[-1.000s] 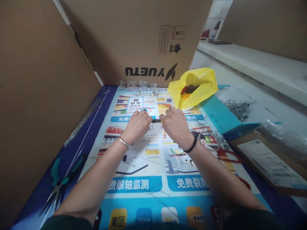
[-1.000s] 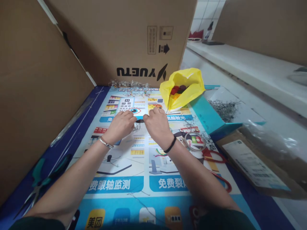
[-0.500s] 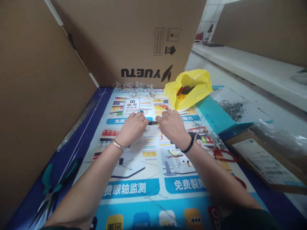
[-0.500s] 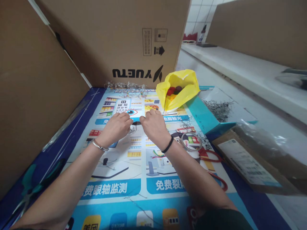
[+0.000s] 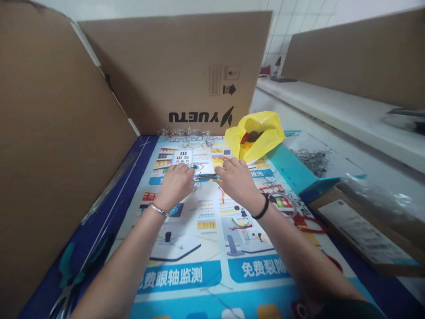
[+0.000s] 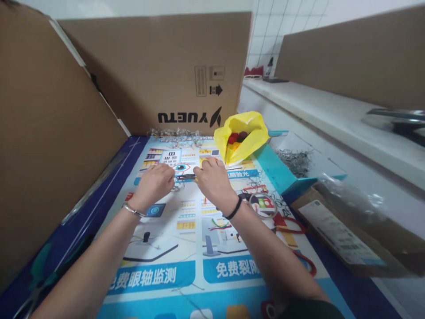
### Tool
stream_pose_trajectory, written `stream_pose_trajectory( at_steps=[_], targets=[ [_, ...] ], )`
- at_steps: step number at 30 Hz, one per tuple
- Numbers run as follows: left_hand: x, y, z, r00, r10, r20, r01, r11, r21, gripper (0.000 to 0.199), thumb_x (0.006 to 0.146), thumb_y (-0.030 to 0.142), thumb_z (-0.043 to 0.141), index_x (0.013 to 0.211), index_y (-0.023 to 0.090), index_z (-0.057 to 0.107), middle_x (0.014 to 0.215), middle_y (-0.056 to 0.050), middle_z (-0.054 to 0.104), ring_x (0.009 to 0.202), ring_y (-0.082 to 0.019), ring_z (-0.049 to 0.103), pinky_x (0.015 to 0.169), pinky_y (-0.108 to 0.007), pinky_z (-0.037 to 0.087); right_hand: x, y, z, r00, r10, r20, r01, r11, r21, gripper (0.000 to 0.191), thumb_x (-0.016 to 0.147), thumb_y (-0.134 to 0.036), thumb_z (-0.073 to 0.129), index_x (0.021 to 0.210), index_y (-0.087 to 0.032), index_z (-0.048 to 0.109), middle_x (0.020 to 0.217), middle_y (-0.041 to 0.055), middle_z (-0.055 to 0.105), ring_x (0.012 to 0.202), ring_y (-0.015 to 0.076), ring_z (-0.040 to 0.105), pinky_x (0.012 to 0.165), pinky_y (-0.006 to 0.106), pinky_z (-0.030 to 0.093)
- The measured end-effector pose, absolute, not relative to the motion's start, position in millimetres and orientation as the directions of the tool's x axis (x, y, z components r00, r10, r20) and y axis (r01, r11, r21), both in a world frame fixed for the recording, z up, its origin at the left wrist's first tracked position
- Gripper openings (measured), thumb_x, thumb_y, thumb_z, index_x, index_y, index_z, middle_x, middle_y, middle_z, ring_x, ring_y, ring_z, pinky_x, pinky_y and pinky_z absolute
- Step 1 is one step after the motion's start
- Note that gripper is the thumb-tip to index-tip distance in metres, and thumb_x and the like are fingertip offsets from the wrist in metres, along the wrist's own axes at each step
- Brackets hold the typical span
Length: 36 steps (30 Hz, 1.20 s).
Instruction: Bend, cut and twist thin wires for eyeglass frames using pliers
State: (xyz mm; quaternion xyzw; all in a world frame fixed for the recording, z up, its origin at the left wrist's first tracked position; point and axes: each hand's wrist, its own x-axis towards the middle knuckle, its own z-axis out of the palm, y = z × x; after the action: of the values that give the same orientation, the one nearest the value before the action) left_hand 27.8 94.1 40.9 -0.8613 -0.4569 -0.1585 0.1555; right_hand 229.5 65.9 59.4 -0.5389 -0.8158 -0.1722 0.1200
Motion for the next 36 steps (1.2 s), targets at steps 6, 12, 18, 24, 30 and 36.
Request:
stream_pose_trajectory(
  at_steps=[6,12,18,24,30,36],
  targets=[
    [-3,111,47,0.137,0.914,0.382,0.834,-0.315,0.453,0.009,0.071,0.021,0.051,0.071,0.020,0.060,0.077,-0.001,0.065,0.074,-0.018,0.058,0.068,-0.028,0.039,262,83,42,-0.381,0.912,0.151,0.924,0.381,0.029,0.033,0.082,-0.049,0.054,0.098,-0.021,0.064,0.091,0.0095,0.061,0.091,0.0239,0.051,0.077,0.033,0.033],
    [-5,107,37,-0.031,0.968,0.248,0.553,-0.190,0.811,0.010,0.064,0.029,0.060,0.064,0.018,0.060,0.066,0.001,0.061,0.061,-0.015,0.054,0.061,-0.025,0.038,276,94,9,-0.393,0.917,0.067,0.919,0.395,-0.018,0.052,0.068,-0.054,0.066,0.109,-0.021,0.061,0.114,0.0148,0.056,0.109,0.0342,0.047,0.087,0.047,0.034],
    [3,97,16,-0.086,0.976,0.200,0.232,-0.175,0.957,0.017,0.063,0.031,0.067,0.069,0.017,0.061,0.080,-0.003,0.065,0.075,-0.017,0.056,0.069,-0.026,0.040,241,88,6,-0.415,0.895,0.166,0.673,0.424,-0.606,0.053,0.077,-0.036,0.062,0.124,-0.018,0.046,0.109,0.0104,0.059,0.082,0.0165,0.059,0.077,0.031,0.045],
    [11,87,6,-0.057,0.989,0.137,0.001,-0.137,0.991,0.018,0.065,0.030,0.069,0.070,0.016,0.059,0.072,0.000,0.060,0.069,-0.012,0.052,0.069,-0.023,0.038,207,83,-8,-0.299,0.934,0.193,0.220,0.265,-0.939,0.053,0.070,-0.035,0.068,0.115,-0.021,0.043,0.102,0.0055,0.054,0.067,0.0092,0.054,0.063,0.025,0.046],
    [17,85,7,0.029,0.999,0.035,-0.138,-0.031,0.990,0.018,0.066,0.029,0.069,0.068,0.016,0.057,0.066,0.002,0.056,0.062,-0.010,0.048,0.062,-0.022,0.037,210,88,-9,-0.283,0.942,0.183,0.020,0.196,-0.980,0.042,0.069,-0.030,0.065,0.107,-0.022,0.049,0.093,0.0013,0.054,0.061,0.0076,0.049,0.054,0.021,0.040],
    [19,84,9,0.040,0.999,0.009,-0.162,-0.002,0.987,0.020,0.066,0.030,0.071,0.066,0.016,0.056,0.066,0.002,0.056,0.062,-0.009,0.049,0.062,-0.022,0.038,211,88,-4,-0.324,0.935,0.144,0.022,0.159,-0.987,0.048,0.062,-0.027,0.070,0.105,-0.021,0.050,0.087,-0.0011,0.054,0.059,0.0064,0.048,0.055,0.021,0.040]
  ],
)
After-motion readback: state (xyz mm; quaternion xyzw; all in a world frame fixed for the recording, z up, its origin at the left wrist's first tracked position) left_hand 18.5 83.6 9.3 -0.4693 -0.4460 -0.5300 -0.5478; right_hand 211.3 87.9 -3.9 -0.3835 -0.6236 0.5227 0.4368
